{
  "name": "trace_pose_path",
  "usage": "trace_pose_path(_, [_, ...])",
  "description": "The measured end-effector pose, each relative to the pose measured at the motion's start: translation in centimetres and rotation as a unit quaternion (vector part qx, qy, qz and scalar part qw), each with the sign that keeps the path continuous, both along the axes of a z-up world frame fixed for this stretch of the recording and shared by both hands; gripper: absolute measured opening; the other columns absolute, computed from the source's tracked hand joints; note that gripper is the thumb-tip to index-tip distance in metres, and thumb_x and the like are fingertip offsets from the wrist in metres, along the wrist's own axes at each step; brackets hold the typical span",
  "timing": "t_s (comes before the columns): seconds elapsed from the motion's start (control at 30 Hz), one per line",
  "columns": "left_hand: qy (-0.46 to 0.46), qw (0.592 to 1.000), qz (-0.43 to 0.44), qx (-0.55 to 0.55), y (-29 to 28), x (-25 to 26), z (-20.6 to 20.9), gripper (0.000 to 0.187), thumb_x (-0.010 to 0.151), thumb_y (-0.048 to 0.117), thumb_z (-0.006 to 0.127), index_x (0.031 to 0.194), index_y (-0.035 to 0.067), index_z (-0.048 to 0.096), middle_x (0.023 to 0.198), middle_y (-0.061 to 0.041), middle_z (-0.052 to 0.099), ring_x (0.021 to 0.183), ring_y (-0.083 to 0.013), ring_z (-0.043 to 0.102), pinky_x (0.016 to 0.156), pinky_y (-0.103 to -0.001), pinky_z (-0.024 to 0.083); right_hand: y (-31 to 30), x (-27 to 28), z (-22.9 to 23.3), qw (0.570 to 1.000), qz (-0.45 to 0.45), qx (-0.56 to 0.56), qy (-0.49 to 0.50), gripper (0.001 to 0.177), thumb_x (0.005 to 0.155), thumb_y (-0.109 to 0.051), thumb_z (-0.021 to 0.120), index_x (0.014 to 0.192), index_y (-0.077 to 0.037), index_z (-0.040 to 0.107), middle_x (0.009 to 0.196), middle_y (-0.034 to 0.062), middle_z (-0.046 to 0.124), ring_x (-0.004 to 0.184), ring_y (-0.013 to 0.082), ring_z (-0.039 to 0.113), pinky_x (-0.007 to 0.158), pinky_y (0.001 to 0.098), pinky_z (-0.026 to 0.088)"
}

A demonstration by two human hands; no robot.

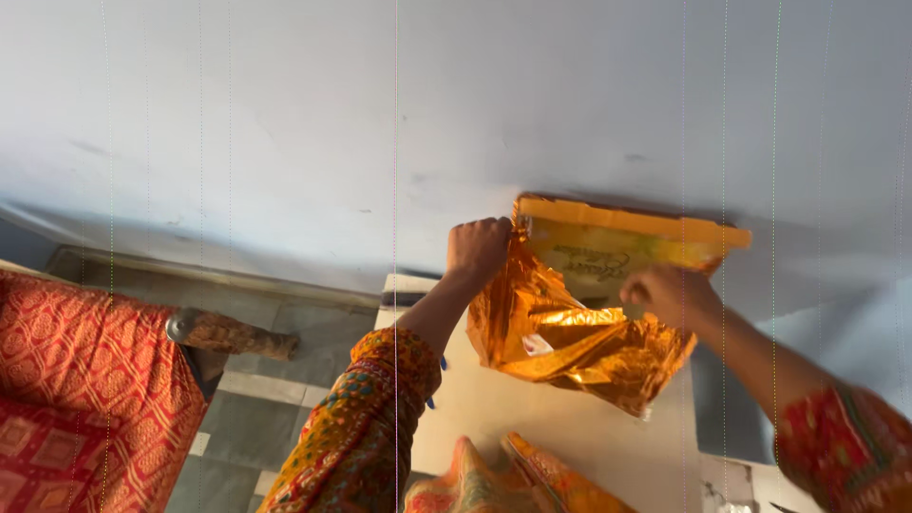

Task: The person wraps two flat items with gold foil on a white table. They first place a rectangular tin with a deity image into a cardboard box, then wrap a second flat item with a fruit design in gold foil, folding and taping the edges.

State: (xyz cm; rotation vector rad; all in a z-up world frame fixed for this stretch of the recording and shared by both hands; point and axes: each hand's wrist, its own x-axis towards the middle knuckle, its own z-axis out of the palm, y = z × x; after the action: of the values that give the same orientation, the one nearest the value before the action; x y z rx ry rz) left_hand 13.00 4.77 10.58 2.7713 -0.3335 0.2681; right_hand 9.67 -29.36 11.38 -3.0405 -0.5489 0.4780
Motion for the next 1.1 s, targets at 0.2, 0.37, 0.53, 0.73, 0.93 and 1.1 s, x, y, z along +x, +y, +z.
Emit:
trace_pose_path(0.2, [-0.001,0.995,0.0,0.099,-4.4,-0.3,-0.7,0.012,0.093,0.019,0.064,0.102,0.014,0.07,0.109,-0.005,0.075,0.109,-0.0244,0.069,0.089,-0.044,0.055,1.1,1.2,4.9,0.96,0.117,0.057,-0.25,0.039,0.088,-0.033,0.068,0.126,-0.022,0.067,0.127,0.0092,0.066,0.094,0.0296,0.071,0.074,0.0449,0.059])
trace_pose_path(0.37, [-0.11,0.985,0.108,0.076,-4.0,-0.5,-1.5,0.033,0.075,0.02,0.067,0.107,0.012,0.069,0.12,-0.008,0.067,0.111,-0.0252,0.062,0.083,-0.044,0.053,-0.6,1.6,9.0,0.914,0.167,0.092,-0.359,0.046,0.095,-0.03,0.067,0.14,-0.027,0.059,0.13,0.0048,0.063,0.106,0.0268,0.068,0.086,0.0444,0.058])
trace_pose_path(0.53, [-0.055,0.985,0.159,-0.034,-4.4,-0.3,-1.9,0.013,0.1,0.023,0.059,0.109,0.015,0.064,0.118,-0.007,0.067,0.106,-0.0278,0.067,0.082,-0.046,0.055,-2.8,4.2,11.1,0.961,0.091,0.052,-0.257,0.064,0.086,-0.045,0.073,0.143,-0.021,0.054,0.127,0.0074,0.064,0.121,0.0301,0.063,0.096,0.0461,0.055])
trace_pose_path(0.73, [0.065,0.972,0.193,-0.12,-7.3,-0.1,-1.0,0.022,0.103,0.028,0.058,0.114,0.01,0.055,0.115,-0.014,0.065,0.09,-0.0366,0.071,0.074,-0.051,0.057,-2.1,4.3,7.9,0.982,0.07,-0.085,-0.15,0.083,0.079,-0.055,0.076,0.148,-0.021,0.045,0.139,0.0119,0.055,0.128,0.0303,0.052,0.093,0.0507,0.053])
trace_pose_path(0.93, [0.068,0.948,0.225,-0.213,-6.2,-0.4,-1.2,0.057,0.086,0.024,0.073,0.133,0.014,0.043,0.124,-0.011,0.066,0.1,-0.036,0.07,0.081,-0.05,0.056,-3.3,4.8,5.3,0.978,0.081,-0.054,-0.183,0.066,0.083,-0.046,0.075,0.139,-0.018,0.053,0.135,0.0079,0.059,0.134,0.0284,0.05,0.096,0.045,0.056])
trace_pose_path(1.1, [0.155,0.946,0.226,-0.173,-6.2,1.2,-2.2,0.091,0.069,0.03,0.087,0.145,0.021,0.039,0.126,-0.009,0.064,0.111,-0.0294,0.068,0.09,-0.044,0.057,-2.9,5.2,5.4,0.979,0.074,-0.046,-0.185,0.066,0.083,-0.048,0.076,0.135,-0.015,0.055,0.126,0.0068,0.062,0.129,0.0267,0.054,0.1,0.0434,0.055])
